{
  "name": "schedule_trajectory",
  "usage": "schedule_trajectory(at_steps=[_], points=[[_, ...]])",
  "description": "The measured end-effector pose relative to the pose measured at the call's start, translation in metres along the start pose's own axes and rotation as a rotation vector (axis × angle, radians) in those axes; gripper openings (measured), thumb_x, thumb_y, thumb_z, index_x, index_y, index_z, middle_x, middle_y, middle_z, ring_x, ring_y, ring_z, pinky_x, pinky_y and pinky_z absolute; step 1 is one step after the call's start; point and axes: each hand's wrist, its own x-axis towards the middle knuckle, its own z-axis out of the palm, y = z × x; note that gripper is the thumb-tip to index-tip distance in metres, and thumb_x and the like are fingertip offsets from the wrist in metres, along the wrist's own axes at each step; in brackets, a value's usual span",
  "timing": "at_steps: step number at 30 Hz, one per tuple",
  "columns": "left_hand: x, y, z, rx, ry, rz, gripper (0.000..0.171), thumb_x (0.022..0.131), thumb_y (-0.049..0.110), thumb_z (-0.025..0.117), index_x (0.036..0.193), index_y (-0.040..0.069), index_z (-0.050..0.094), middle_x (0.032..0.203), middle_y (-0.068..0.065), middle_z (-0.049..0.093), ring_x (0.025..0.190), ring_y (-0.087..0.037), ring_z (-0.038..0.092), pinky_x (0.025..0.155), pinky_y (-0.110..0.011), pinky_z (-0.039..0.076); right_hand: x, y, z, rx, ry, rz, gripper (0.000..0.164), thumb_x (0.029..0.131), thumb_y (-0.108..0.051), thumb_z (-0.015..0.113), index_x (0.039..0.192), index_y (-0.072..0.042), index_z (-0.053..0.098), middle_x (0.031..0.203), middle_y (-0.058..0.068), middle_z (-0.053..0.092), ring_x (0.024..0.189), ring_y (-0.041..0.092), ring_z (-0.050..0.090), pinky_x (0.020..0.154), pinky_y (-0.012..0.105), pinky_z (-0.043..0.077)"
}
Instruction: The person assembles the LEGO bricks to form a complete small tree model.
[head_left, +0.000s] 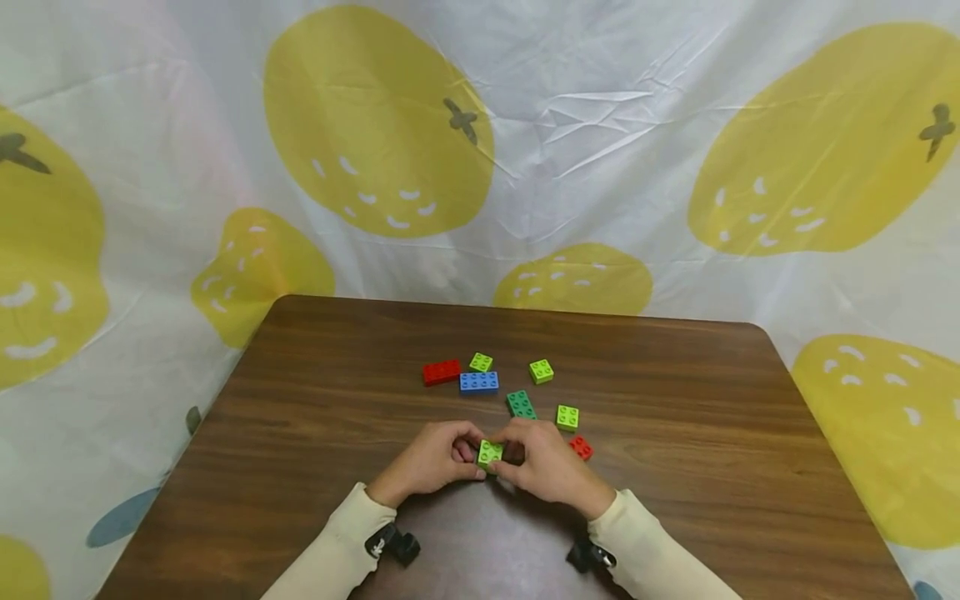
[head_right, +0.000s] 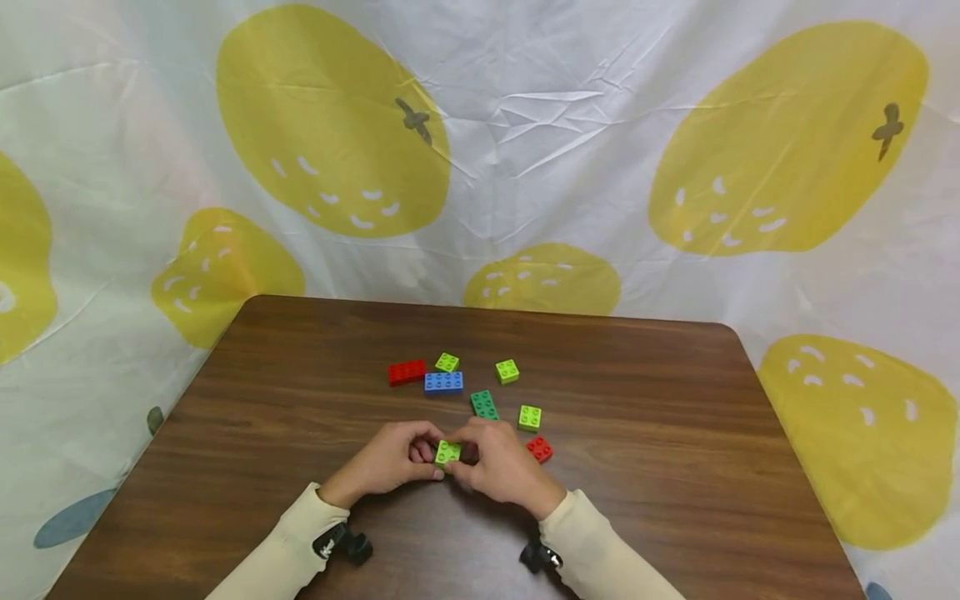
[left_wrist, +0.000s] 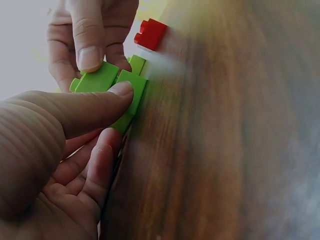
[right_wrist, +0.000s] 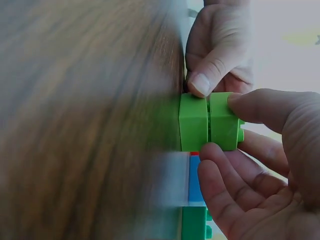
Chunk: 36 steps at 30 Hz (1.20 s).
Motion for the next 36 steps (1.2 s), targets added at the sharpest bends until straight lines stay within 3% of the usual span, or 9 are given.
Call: schedule_trajectory(at_steps=[14, 19, 26, 31, 36], points=[[0.0031, 0.0013, -0.0008, -0.017, -0.003, 0.020, 0.038, 0.083, 0.020, 0.093, 0.115, 0.012, 0.074, 0.092, 0.003, 0.072, 0.079, -0.002, 0.064, 0.071, -0.020, 0.055, 0.0060, 0.0010, -0.0009, 0.088, -0.008, 0.095, 0.021, 0.084, -0.014, 0.090, 0.103, -0.013, 0.081, 0.086, -0.004, 0.070, 0.070, 0.000, 0.062, 0.062, 0.021, 0.053], [0.0023, 0.0018, -0.0034, -0.069, -0.017, 0.016, 0.038, 0.086, 0.021, 0.090, 0.119, 0.012, 0.073, 0.102, 0.000, 0.075, 0.087, -0.006, 0.069, 0.077, -0.021, 0.058, 0.0077, -0.0010, -0.0028, 0.121, -0.028, 0.109, 0.024, 0.085, -0.014, 0.089, 0.107, -0.010, 0.081, 0.091, -0.002, 0.072, 0.071, 0.000, 0.064, 0.064, 0.022, 0.055], [-0.0010, 0.0059, -0.0100, -0.160, -0.043, -0.036, 0.035, 0.091, 0.024, 0.086, 0.121, 0.013, 0.072, 0.119, -0.005, 0.076, 0.104, -0.016, 0.074, 0.089, -0.029, 0.062, 0.0058, -0.0039, -0.0041, 0.105, -0.041, 0.157, 0.024, 0.085, -0.014, 0.089, 0.108, -0.012, 0.081, 0.089, -0.006, 0.073, 0.069, 0.001, 0.064, 0.061, 0.023, 0.054], [-0.0034, 0.0060, -0.0084, -0.167, -0.035, -0.040, 0.034, 0.091, 0.026, 0.086, 0.119, 0.013, 0.073, 0.119, -0.006, 0.076, 0.103, -0.017, 0.075, 0.088, -0.030, 0.062, 0.0037, -0.0048, -0.0045, 0.114, -0.078, 0.201, 0.024, 0.087, -0.016, 0.088, 0.110, -0.013, 0.079, 0.079, -0.008, 0.074, 0.068, 0.002, 0.065, 0.058, 0.024, 0.054], [-0.0032, 0.0055, -0.0053, -0.163, -0.019, -0.010, 0.031, 0.092, 0.025, 0.086, 0.117, 0.013, 0.072, 0.117, -0.006, 0.076, 0.103, -0.017, 0.075, 0.088, -0.029, 0.062, 0.0021, -0.0039, -0.0059, 0.096, -0.076, 0.191, 0.025, 0.087, -0.021, 0.089, 0.109, -0.014, 0.079, 0.082, -0.007, 0.076, 0.070, 0.000, 0.067, 0.061, 0.023, 0.055]])
